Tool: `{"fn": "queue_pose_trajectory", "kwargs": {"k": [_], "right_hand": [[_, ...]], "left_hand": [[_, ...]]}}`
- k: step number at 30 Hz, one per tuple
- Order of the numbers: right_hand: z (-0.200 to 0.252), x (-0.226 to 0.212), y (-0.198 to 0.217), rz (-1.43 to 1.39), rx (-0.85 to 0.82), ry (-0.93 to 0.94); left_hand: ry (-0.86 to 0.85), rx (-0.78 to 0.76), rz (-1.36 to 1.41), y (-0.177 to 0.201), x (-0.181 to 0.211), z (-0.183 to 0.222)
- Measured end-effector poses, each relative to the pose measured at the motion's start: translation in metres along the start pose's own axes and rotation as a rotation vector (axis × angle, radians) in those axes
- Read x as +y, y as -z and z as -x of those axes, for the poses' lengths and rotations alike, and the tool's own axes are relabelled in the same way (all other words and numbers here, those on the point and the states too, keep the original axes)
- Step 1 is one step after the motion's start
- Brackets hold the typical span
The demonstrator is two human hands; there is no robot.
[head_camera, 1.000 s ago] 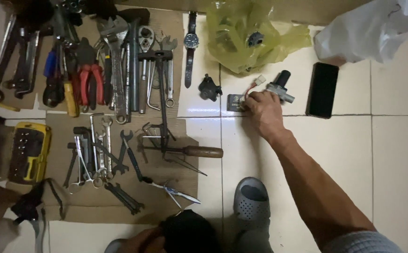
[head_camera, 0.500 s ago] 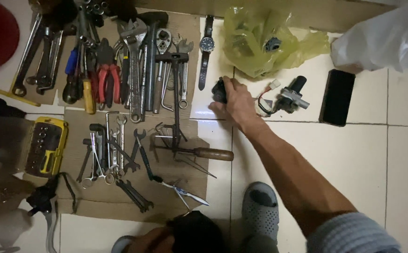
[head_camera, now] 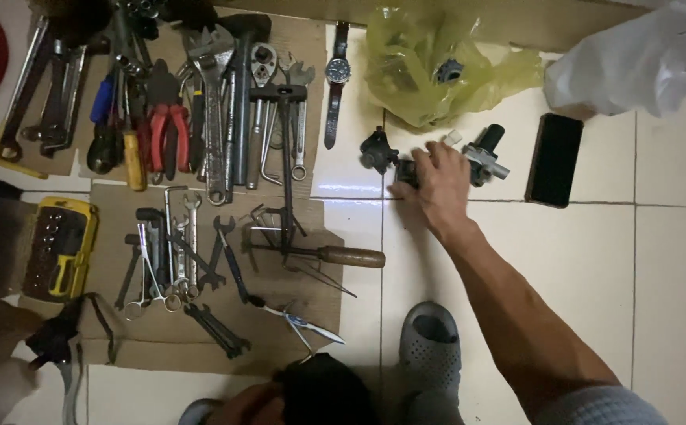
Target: A person is seated on a stool, inspecting and performing maintenance on a bicycle brake lever assembly using a small tool and a brush, with various other tools laid out on the floor nearby.
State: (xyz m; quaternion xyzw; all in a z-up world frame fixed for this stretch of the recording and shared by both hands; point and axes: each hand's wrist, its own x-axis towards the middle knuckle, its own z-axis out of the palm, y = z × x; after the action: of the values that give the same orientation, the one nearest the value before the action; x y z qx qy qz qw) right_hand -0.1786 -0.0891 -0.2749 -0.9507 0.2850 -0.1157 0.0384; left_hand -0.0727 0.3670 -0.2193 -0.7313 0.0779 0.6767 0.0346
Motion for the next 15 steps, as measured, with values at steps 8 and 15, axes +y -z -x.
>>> {"fn": "queue_pose_trajectory", "kwargs": {"k": [8, 15], "right_hand": [[0.032, 0.026, 0.036, 0.039, 0.031, -0.018], [0.048, 0.068, 0.034, -0.159, 0.144, -0.515]], "left_hand": [[-0.139, 0.103, 0.179, -0.029, -0.059, -0.07], [-0.19, -0.153, 0.019, -0.014, -0.027, -0.063]]}}
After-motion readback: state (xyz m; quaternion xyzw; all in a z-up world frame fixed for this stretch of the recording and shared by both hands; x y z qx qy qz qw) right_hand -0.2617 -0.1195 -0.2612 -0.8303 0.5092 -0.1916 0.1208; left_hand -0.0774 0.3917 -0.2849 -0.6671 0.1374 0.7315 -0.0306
